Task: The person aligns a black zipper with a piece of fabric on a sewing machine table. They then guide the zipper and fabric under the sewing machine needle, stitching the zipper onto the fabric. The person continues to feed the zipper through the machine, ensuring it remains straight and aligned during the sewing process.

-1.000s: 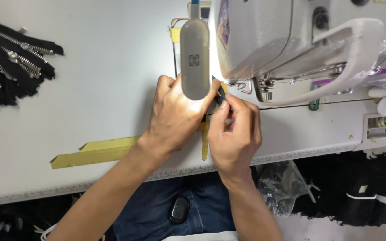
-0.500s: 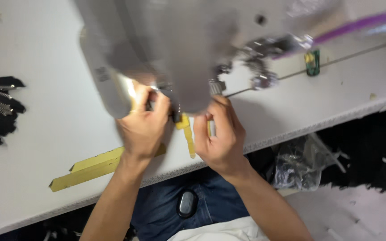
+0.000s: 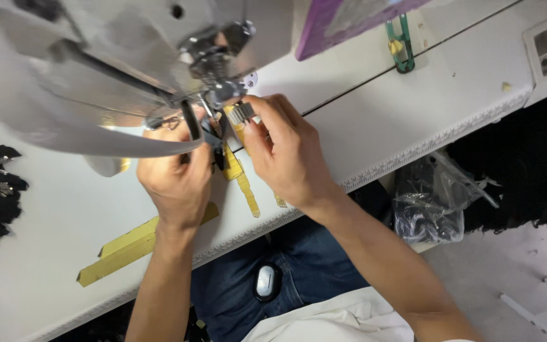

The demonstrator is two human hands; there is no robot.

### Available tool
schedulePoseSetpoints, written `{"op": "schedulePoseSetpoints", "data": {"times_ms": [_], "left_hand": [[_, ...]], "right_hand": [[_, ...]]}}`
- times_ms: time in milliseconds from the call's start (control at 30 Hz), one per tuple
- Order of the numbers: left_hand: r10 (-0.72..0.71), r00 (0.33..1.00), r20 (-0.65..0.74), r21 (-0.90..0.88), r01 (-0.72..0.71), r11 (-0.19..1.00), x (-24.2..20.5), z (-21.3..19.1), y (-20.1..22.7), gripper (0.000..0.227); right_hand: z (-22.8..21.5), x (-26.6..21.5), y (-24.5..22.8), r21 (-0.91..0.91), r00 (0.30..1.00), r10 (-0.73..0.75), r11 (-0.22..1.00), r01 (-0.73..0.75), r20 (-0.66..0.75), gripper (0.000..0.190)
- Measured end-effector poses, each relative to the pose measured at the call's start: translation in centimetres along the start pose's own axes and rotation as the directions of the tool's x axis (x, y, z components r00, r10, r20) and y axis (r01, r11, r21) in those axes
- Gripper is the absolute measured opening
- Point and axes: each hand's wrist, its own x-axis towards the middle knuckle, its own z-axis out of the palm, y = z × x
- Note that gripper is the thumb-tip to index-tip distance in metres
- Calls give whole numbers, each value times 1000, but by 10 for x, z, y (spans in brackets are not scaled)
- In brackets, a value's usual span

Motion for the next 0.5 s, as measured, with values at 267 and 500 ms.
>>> {"op": "schedulePoseSetpoints", "data": {"times_ms": [267, 500], "left_hand": [[273, 961, 35, 380, -266, 886, -16, -3, -24, 6], [301, 951, 72, 446, -301, 843, -3, -14, -11, 17]], "right_hand": [[-1, 19, 23, -279, 968, -215, 929, 243, 127, 9], [4, 11, 53, -316, 896, -360, 845, 431, 258, 21]]}}
